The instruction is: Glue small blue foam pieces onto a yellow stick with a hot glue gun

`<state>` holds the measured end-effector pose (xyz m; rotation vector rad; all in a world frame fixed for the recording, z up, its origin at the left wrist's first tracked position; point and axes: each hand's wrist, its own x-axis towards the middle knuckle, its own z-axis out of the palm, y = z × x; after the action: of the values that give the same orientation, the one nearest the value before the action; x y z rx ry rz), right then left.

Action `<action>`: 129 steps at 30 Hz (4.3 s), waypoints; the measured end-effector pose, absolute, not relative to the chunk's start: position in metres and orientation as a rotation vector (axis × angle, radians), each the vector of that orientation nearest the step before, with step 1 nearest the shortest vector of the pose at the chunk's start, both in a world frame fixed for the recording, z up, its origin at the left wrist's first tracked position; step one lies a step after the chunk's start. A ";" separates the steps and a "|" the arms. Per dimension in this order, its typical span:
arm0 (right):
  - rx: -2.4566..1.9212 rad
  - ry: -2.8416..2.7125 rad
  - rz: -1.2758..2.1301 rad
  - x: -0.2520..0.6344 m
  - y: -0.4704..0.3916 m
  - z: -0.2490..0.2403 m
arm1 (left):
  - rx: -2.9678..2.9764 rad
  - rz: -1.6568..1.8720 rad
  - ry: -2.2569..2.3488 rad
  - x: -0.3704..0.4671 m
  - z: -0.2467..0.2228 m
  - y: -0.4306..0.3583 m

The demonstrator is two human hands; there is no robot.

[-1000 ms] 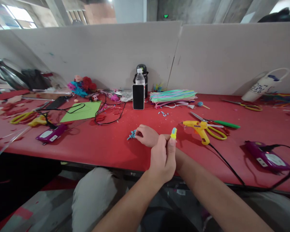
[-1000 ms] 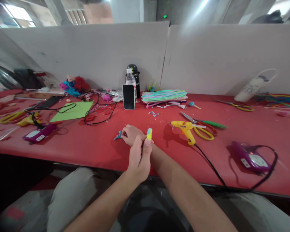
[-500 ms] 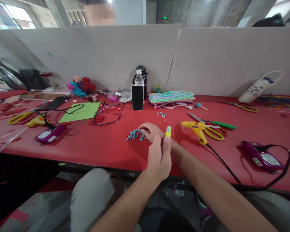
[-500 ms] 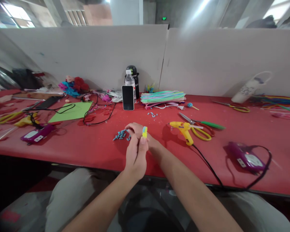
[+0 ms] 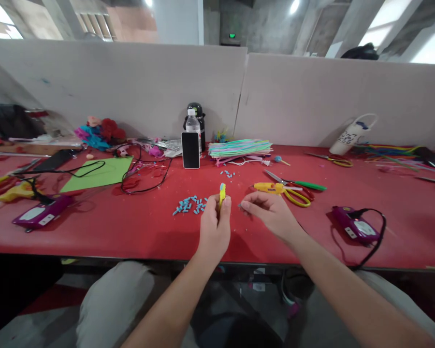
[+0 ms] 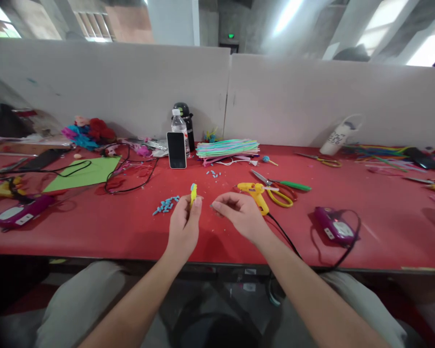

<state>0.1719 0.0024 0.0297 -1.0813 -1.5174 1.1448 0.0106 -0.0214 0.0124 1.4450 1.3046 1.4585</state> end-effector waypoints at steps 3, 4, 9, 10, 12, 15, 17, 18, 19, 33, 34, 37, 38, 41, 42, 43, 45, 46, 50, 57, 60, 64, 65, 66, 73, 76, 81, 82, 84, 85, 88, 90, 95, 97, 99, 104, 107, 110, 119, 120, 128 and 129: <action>-1.069 -1.468 1.126 0.173 -0.010 0.026 | 1.501 1.397 1.281 0.014 0.011 -0.027; -1.057 -1.455 1.131 0.173 -0.011 0.025 | 1.519 1.380 1.276 0.015 0.011 -0.028; -1.004 -1.425 1.164 0.170 -0.013 0.021 | 1.585 1.297 1.241 0.015 0.010 -0.031; -0.999 -1.418 1.164 0.169 -0.013 0.021 | 1.600 1.290 1.226 0.015 0.010 -0.030; -0.988 -1.403 1.167 0.167 -0.015 0.022 | 1.626 1.287 1.197 0.015 0.011 -0.030; -0.968 -1.369 1.182 0.165 -0.018 0.022 | 1.646 1.285 1.182 0.016 0.011 -0.030; -0.947 -1.335 1.239 0.165 -0.019 0.021 | 1.646 1.282 1.171 0.017 0.011 -0.030; -0.927 -1.310 1.289 0.165 -0.019 0.020 | 1.647 1.281 1.161 0.017 0.012 -0.030; -0.901 -1.281 1.351 0.165 -0.018 0.019 | 1.647 1.281 1.151 0.017 0.012 -0.030; -0.980 -1.486 1.356 0.182 -0.012 0.027 | 1.637 1.209 1.175 0.017 0.013 -0.027; -0.993 -1.517 1.324 0.184 -0.011 0.028 | 1.618 1.204 1.173 0.017 0.012 -0.027; -1.014 -1.561 1.222 0.188 -0.010 0.033 | 1.538 1.210 1.178 0.018 0.008 -0.028; -1.019 -1.554 1.196 0.189 -0.010 0.035 | 1.510 1.218 1.186 0.018 0.007 -0.028; -1.028 -1.501 1.146 0.191 -0.010 0.040 | 1.475 1.207 1.207 0.018 0.005 -0.028; -1.028 -1.486 1.135 0.191 -0.010 0.041 | 1.486 1.189 1.214 0.018 0.005 -0.028; -1.024 -1.476 1.127 0.191 -0.010 0.042 | 1.507 1.171 1.220 0.018 0.005 -0.028; -1.009 -1.468 1.122 0.190 -0.011 0.042 | 1.557 1.153 1.228 0.017 0.006 -0.028; -1.000 -1.469 1.122 0.189 -0.011 0.042 | 1.579 1.153 1.226 0.017 0.007 -0.028; -0.977 -1.490 1.116 0.186 -0.011 0.040 | 1.620 1.160 1.207 0.018 0.007 -0.028; -1.006 -1.523 1.063 0.187 -0.010 0.040 | 1.659 1.128 1.219 0.017 0.008 -0.029; -1.029 -1.539 1.009 0.187 -0.011 0.039 | 1.670 1.116 1.220 0.017 0.008 -0.029; -1.038 -1.587 0.893 0.187 -0.012 0.037 | 1.670 1.114 1.200 0.016 0.007 -0.030; -1.043 -1.603 0.865 0.187 -0.012 0.038 | 1.670 1.117 1.196 0.016 0.007 -0.030; -1.048 -1.619 0.842 0.188 -0.012 0.038 | 1.671 1.119 1.194 0.017 0.007 -0.030; -1.067 -1.654 0.790 0.187 -0.013 0.039 | 1.689 1.102 1.187 0.017 0.007 -0.030; -1.081 -1.645 0.783 0.187 -0.013 0.038 | 1.688 1.096 1.183 0.016 0.007 -0.030; -1.072 -1.580 0.809 0.188 -0.014 0.037 | 1.688 1.097 1.211 0.016 0.007 -0.030; -1.059 -1.578 0.799 0.188 -0.015 0.037 | 1.686 1.097 1.211 0.016 0.007 -0.030; -1.035 -1.608 0.751 0.189 -0.016 0.037 | 1.685 1.102 1.203 0.016 0.007 -0.030; -1.028 -1.638 0.721 0.189 -0.017 0.037 | 1.685 1.107 1.199 0.016 0.007 -0.029; -1.016 -1.713 0.649 0.190 -0.017 0.037 | 1.691 1.115 1.185 0.016 0.006 -0.029; -0.999 -1.737 0.616 0.189 -0.017 0.037 | 1.690 1.112 1.176 0.016 0.006 -0.028; -0.984 -1.767 0.531 0.187 -0.017 0.039 | 1.679 1.108 1.167 0.016 0.006 -0.029; -0.986 -1.769 0.521 0.187 -0.017 0.040 | 1.685 1.101 1.174 0.016 0.006 -0.030; -0.987 -1.768 0.523 0.188 -0.017 0.040 | 1.692 1.089 1.178 0.016 0.006 -0.030; -1.000 -1.774 0.509 0.188 -0.017 0.041 | 1.707 1.079 1.178 0.016 0.006 -0.030; -0.998 -1.772 0.501 0.189 -0.018 0.042 | 1.719 1.084 1.183 0.015 0.006 -0.029; -1.000 -1.704 0.545 0.190 -0.017 0.041 | 1.727 1.095 1.200 0.015 0.005 -0.029; -0.967 -1.373 1.312 0.188 -0.010 0.033 | 1.756 1.106 1.163 0.015 0.005 -0.029; -0.967 -1.356 1.321 0.188 -0.010 0.032 | 1.759 1.112 1.155 0.014 0.005 -0.029; -0.958 -1.330 1.351 0.187 -0.011 0.034 | 1.762 1.119 1.126 0.014 0.006 -0.030; -0.959 -1.331 1.351 0.187 -0.011 0.035 | 1.764 1.117 1.124 0.014 0.006 -0.030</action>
<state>0.1867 -0.0109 0.0346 -0.9585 -1.3313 1.3508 0.0139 -0.0297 0.0060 1.7644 1.1243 1.1171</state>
